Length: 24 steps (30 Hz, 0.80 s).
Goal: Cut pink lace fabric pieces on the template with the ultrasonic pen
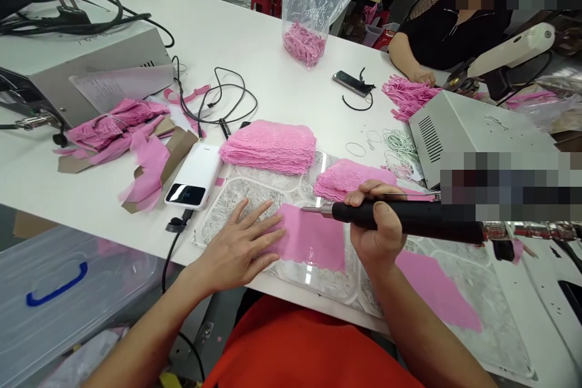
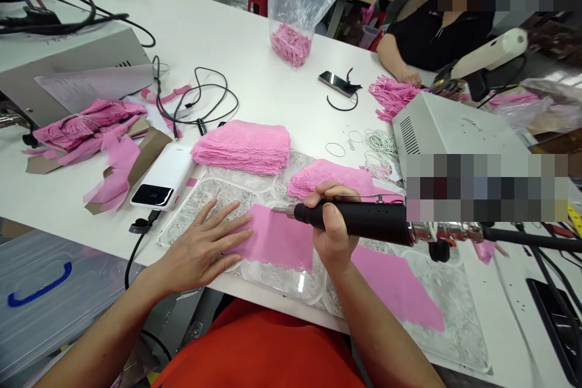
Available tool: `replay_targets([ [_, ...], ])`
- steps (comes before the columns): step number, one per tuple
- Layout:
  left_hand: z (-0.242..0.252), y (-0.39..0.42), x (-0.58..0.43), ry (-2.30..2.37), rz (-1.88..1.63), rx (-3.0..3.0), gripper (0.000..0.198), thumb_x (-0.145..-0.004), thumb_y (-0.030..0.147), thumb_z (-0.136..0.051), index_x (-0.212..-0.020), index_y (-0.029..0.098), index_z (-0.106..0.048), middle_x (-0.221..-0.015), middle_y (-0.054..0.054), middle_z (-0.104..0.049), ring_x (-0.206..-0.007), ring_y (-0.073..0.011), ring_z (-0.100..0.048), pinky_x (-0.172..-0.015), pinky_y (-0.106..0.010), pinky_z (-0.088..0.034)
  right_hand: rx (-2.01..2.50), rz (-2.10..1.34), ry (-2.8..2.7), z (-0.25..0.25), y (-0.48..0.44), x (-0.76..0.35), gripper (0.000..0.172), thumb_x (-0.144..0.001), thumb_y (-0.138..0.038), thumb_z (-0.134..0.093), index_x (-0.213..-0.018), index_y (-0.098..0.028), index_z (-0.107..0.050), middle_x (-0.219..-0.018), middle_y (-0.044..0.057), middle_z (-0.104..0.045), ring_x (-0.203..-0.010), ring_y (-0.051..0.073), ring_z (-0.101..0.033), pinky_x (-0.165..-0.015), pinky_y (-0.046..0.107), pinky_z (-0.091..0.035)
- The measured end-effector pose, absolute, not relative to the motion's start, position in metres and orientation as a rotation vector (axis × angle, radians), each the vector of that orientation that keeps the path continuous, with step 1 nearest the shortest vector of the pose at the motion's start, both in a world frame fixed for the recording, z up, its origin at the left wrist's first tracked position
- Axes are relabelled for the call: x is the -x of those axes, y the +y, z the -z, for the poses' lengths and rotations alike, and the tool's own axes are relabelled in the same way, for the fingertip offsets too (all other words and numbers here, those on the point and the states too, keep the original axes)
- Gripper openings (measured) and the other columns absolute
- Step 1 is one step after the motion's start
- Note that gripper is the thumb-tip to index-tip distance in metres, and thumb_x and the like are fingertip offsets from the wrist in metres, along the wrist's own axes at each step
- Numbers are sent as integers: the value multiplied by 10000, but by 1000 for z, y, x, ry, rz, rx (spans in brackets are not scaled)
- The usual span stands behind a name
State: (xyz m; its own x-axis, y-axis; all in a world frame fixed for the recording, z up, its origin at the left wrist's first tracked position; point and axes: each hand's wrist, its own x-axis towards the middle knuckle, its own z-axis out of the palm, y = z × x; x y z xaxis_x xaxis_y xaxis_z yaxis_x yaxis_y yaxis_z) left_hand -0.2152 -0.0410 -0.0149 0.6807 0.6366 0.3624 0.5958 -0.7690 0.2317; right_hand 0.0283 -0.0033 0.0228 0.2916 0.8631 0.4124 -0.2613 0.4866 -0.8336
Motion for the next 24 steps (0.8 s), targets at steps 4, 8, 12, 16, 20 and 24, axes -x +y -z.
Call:
replay_targets([
  [4, 14, -42, 215, 1048, -632, -2803, 359, -985, 344, -502, -1306, 209, -592, -1419, -38, -554, -1450, -305, -308, -1212, -565, -133, 706, -859, -1017, -21, -3, -29, 73, -774, -245, -620, -843, -222, -616, -863, -14, -586, -646, 102, -588, -660, 313, -507],
  [8, 14, -41, 216, 1033, -642, -2834, 360, -981, 336, -509, -1305, 202, -592, -1416, -39, -557, -1448, -301, -311, -1214, -556, -128, 705, -850, -1032, -20, -3, -27, 39, -784, -241, -627, -814, -223, -611, -852, -16, -589, -647, 106, -590, -665, 320, -513],
  [12, 14, -39, 216, 1011, -680, -2849, 360, -977, 300, -515, -1317, 197, -577, -1413, -41, -560, -1452, -282, -308, -1220, -532, -126, 704, -847, -1003, -22, -1, -28, 74, -758, -250, -637, -823, -229, -609, -857, -19, -595, -633, 101, -578, -663, 322, -514],
  [16, 14, -39, 217, 1004, -688, -2856, 351, -974, 282, -523, -1308, 189, -579, -1409, -44, -563, -1460, -277, -291, -1223, -514, -125, 726, -795, -944, -28, -2, -41, 92, -724, -254, -611, -811, -224, -609, -841, -15, -598, -600, 99, -571, -618, 310, -506],
  [20, 14, -39, 217, 1004, -693, -2864, 340, -975, 283, -522, -1297, 192, -584, -1411, -41, -562, -1459, -276, -293, -1222, -512, -133, 798, -735, -910, -32, -7, -55, 65, -702, -233, -590, -763, -212, -601, -802, -17, -585, -570, 92, -555, -594, 299, -496],
  [24, 14, -39, 216, 1018, -684, -2873, 332, -976, 285, -518, -1290, 199, -585, -1410, -38, -562, -1457, -277, -298, -1217, -521, -150, 803, -727, -894, -30, -9, -58, 55, -706, -229, -589, -756, -210, -601, -793, -18, -582, -571, 93, -560, -600, 299, -497],
])
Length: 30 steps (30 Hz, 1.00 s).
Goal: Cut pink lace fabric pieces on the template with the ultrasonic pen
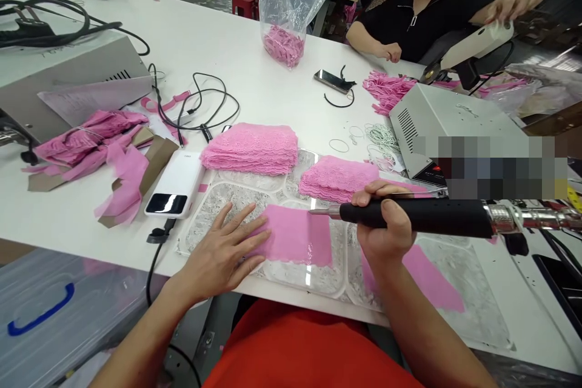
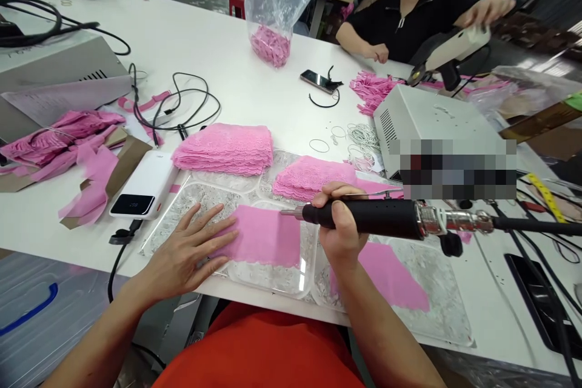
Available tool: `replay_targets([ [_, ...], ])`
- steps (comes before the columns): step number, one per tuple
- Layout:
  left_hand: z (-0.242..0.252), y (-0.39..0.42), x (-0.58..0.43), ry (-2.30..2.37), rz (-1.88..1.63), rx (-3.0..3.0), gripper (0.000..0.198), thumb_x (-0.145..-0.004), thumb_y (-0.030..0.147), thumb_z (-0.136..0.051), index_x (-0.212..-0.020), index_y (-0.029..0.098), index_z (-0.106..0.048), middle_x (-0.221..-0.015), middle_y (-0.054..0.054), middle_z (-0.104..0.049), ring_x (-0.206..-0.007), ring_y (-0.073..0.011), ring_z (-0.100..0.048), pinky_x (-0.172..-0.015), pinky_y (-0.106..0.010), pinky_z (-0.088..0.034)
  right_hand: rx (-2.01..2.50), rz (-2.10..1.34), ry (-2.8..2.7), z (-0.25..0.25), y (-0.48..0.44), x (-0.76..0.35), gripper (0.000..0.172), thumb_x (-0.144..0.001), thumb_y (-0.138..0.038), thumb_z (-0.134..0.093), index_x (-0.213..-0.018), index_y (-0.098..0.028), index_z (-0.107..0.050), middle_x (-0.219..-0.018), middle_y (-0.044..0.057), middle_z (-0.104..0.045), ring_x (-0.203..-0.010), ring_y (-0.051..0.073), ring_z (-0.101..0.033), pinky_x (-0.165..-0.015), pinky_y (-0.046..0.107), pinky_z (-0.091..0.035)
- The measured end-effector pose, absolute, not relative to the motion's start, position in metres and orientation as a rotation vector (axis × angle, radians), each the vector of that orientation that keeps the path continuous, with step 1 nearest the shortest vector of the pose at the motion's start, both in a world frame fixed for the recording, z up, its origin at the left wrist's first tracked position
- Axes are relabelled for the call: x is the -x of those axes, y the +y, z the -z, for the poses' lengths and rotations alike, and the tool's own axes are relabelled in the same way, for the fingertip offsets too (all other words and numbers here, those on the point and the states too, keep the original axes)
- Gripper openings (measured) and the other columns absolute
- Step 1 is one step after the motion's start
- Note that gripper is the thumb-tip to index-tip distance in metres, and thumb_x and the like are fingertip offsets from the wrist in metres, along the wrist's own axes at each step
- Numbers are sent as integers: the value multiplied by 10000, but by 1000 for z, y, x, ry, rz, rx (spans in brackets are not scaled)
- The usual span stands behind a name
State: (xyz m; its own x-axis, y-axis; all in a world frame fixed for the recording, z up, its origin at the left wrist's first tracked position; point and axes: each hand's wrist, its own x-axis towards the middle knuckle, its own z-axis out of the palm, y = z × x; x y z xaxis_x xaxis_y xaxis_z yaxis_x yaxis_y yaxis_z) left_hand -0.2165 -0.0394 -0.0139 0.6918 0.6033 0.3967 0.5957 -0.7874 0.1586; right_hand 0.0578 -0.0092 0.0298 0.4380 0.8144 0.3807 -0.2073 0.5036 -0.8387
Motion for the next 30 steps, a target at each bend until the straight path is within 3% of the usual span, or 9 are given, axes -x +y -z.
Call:
replay_targets([
  [15, 11, -36, 216, 970, -706, -2893, 352, -959, 236, -539, -1302, 165, -570, -1392, -78, -575, -1446, -288, -322, -1214, -517, -177, 794, -710, -909, -32, -8, -66, 82, -726, -249, -622, -794, -208, -601, -833, -15, -597, -594, 96, -570, -620, 309, -499],
  [22, 7, -39, 152, 1011, -841, -2870, 249, -984, 173, -483, -1175, 147, -642, -1242, -79, -677, -1233, -249, -577, -1080, -424, -427, 858, -606, -869, -35, -15, -90, 81, -690, -238, -592, -756, -190, -589, -796, -11, -579, -564, 91, -563, -601, 296, -486],
  [30, 17, -36, 97, 938, -585, -2876, 324, -1011, 304, -451, -1257, 139, -583, -1391, -123, -566, -1315, -313, -501, -1076, -519, -403, 801, -625, -853, -31, -19, -95, 91, -714, -240, -606, -797, -203, -613, -833, -8, -589, -586, 97, -567, -624, 309, -497],
])
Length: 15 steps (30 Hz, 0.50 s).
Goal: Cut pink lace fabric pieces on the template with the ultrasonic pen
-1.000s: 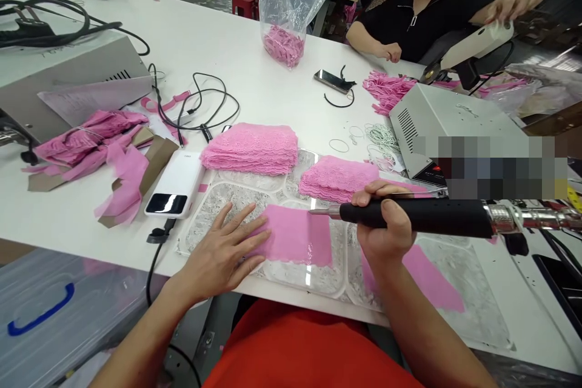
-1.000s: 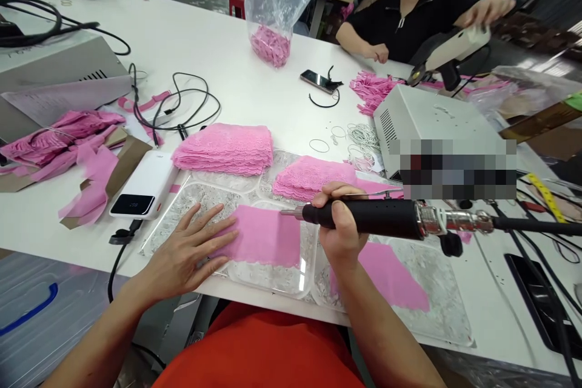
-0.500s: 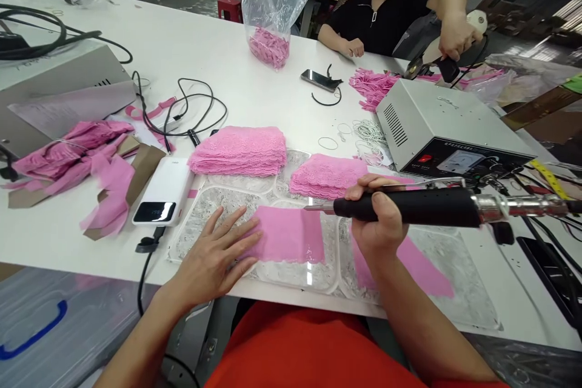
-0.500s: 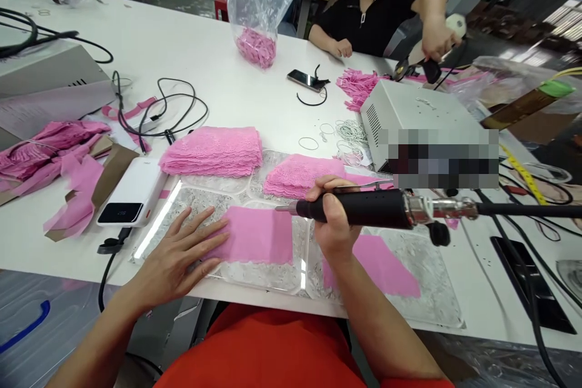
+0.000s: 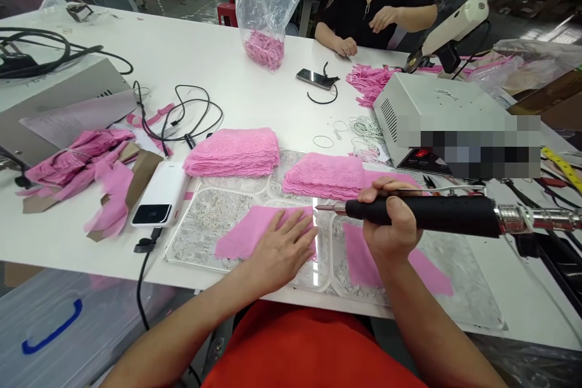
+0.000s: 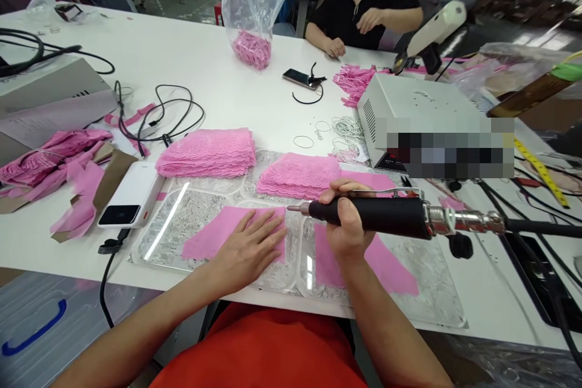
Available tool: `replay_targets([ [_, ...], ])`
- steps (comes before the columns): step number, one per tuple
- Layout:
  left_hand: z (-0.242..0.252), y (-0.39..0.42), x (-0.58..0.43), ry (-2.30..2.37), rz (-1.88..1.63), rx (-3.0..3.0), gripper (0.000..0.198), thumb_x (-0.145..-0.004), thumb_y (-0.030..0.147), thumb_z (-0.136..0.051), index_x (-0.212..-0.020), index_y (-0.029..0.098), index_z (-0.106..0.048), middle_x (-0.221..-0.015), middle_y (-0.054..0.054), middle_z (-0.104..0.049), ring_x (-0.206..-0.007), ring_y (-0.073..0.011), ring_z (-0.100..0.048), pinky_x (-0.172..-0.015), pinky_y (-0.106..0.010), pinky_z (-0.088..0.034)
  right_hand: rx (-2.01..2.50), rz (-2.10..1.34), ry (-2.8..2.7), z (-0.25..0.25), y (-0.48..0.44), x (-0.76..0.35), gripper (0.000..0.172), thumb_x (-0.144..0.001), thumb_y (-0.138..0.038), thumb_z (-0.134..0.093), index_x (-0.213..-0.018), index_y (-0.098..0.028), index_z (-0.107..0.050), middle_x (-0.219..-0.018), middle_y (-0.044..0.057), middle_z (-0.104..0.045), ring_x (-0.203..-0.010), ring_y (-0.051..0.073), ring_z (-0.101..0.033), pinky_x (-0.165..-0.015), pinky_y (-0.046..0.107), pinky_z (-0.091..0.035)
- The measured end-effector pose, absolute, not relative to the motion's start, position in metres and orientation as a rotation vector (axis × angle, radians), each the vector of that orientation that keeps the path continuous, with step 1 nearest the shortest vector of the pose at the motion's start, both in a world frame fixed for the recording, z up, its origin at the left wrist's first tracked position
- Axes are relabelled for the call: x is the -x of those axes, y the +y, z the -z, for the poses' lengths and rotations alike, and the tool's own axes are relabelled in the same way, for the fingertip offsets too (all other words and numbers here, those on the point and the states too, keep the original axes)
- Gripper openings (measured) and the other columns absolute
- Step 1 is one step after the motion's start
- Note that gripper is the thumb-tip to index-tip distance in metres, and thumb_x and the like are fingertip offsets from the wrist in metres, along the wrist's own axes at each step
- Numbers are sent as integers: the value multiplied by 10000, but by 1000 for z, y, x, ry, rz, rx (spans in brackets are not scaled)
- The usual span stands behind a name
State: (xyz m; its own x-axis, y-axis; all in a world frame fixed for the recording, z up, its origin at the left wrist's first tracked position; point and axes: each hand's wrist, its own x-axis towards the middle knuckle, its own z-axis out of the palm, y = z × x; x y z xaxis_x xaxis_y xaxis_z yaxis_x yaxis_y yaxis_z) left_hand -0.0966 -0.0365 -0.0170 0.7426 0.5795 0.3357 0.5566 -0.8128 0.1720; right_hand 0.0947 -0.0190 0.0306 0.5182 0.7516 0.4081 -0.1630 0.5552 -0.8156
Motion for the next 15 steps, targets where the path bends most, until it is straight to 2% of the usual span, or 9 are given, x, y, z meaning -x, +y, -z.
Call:
replay_targets([
  [6, 18, -36, 100, 917, -529, -2866, 336, -1010, 302, -464, -1298, 161, -564, -1418, -119, -543, -1380, -302, -430, -1134, -541, -313, 814, -648, -848, -28, -17, -96, 99, -719, -262, -620, -803, -219, -592, -842, -13, -590, -590, 103, -563, -618, 319, -502],
  [15, 19, -34, 100, 899, -564, -2889, 348, -1032, 329, -398, -1284, 163, -573, -1413, -98, -552, -1342, -304, -472, -1113, -540, -339, 802, -674, -873, -26, -15, -94, 119, -724, -270, -631, -818, -214, -583, -859, -9, -590, -609, 103, -581, -632, 323, -507],
])
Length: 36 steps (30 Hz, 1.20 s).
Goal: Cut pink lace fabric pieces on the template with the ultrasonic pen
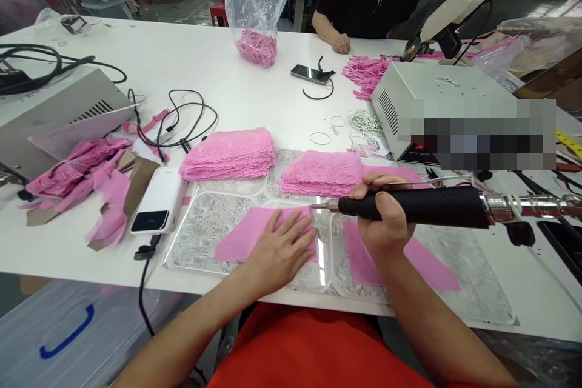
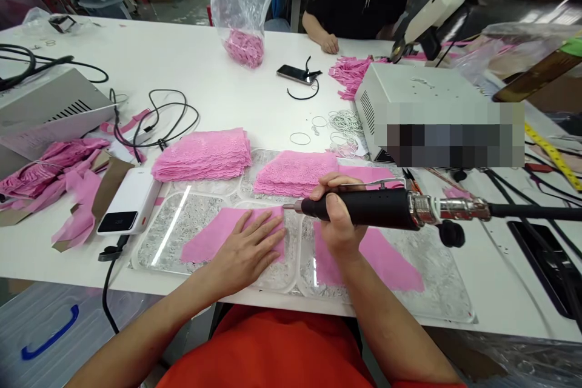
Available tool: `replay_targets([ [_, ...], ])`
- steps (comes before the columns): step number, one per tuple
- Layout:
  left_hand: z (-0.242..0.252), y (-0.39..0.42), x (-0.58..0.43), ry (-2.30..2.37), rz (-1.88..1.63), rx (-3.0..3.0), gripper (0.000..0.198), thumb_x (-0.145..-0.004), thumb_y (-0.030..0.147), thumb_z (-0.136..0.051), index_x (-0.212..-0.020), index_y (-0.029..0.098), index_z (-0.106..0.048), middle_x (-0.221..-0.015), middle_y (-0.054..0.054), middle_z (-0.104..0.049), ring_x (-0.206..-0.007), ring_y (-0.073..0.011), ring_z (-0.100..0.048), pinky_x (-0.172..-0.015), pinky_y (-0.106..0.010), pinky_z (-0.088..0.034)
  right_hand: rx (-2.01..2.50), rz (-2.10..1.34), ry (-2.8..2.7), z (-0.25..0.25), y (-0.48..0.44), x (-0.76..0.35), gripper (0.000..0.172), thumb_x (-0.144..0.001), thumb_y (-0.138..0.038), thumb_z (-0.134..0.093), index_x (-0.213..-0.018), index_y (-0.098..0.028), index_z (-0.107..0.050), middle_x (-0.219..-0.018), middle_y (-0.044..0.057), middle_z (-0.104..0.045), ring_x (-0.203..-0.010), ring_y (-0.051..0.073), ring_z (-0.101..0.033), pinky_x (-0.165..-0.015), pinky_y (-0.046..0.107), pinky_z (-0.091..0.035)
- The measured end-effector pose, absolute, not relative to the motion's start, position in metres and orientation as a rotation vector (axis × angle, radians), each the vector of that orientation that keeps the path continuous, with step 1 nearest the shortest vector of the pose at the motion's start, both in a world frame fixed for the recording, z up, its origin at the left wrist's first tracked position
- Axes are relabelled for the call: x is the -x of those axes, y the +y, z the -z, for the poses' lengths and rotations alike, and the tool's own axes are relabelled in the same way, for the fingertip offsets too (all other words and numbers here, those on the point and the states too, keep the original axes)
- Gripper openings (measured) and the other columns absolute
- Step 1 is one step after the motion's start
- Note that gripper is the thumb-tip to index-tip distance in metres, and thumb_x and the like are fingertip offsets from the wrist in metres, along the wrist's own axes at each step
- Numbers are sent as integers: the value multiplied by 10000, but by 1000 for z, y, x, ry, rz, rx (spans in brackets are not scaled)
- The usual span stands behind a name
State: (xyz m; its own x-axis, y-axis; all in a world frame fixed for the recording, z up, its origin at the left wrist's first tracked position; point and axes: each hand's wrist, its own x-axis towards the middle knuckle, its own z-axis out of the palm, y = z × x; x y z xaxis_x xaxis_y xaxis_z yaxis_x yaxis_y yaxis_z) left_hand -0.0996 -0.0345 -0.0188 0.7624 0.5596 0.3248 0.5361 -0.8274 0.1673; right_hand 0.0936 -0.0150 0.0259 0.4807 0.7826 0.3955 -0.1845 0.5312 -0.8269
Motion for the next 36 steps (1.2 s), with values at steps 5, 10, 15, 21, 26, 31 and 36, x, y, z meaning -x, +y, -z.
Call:
replay_targets([
  [5, 20, -34, 100, 891, -571, -2886, 343, -1028, 329, -410, -1278, 166, -581, -1404, -96, -561, -1347, -300, -468, -1121, -538, -325, 820, -679, -882, -26, -15, -93, 125, -722, -285, -642, -808, -220, -579, -855, -16, -595, -609, 107, -585, -638, 333, -510],
  [10, 23, -32, 101, 878, -546, -2883, 343, -1023, 323, -425, -1290, 172, -579, -1411, -101, -555, -1362, -294, -454, -1143, -537, -297, 844, -663, -918, -25, -15, -93, 113, -741, -287, -646, -768, -217, -562, -821, -18, -598, -619, 115, -587, -650, 337, -508],
  [15, 19, -32, 103, 855, -516, -2898, 374, -1024, 365, -419, -1312, 174, -562, -1421, -104, -543, -1367, -295, -450, -1153, -539, -299, 845, -657, -904, -27, -15, -93, 105, -736, -270, -639, -773, -215, -558, -818, -19, -596, -613, 110, -583, -649, 329, -499],
  [21, 9, -53, 114, 767, -564, -2869, 356, -1010, 308, -454, -1313, 148, -549, -1366, -120, -592, -1373, -264, -451, -1173, -510, -303, 776, -689, -826, -31, -23, -103, 103, -671, -254, -582, -759, -202, -584, -779, -7, -595, -540, 106, -549, -552, 313, -472],
  [26, 12, -71, 119, 757, -639, -2833, 344, -978, 236, -502, -1304, 139, -558, -1334, -123, -616, -1405, -252, -406, -1196, -492, -282, 795, -709, -850, -29, -28, -104, 112, -648, -276, -570, -737, -209, -585, -742, -9, -582, -510, 104, -521, -512, 307, -459],
  [31, 14, -71, 119, 751, -693, -2825, 325, -973, 223, -506, -1276, 133, -582, -1320, -103, -629, -1393, -260, -422, -1196, -485, -288, 788, -747, -885, -28, -28, -100, 119, -668, -300, -592, -749, -214, -575, -757, -6, -591, -531, 108, -538, -527, 307, -464],
  [36, 14, -71, 118, 753, -701, -2824, 308, -974, 238, -508, -1252, 139, -596, -1305, -91, -641, -1368, -267, -455, -1179, -488, -317, 768, -728, -905, -28, -29, -101, 104, -676, -271, -587, -759, -208, -597, -758, -1, -597, -528, 104, -539, -518, 298, -469],
])
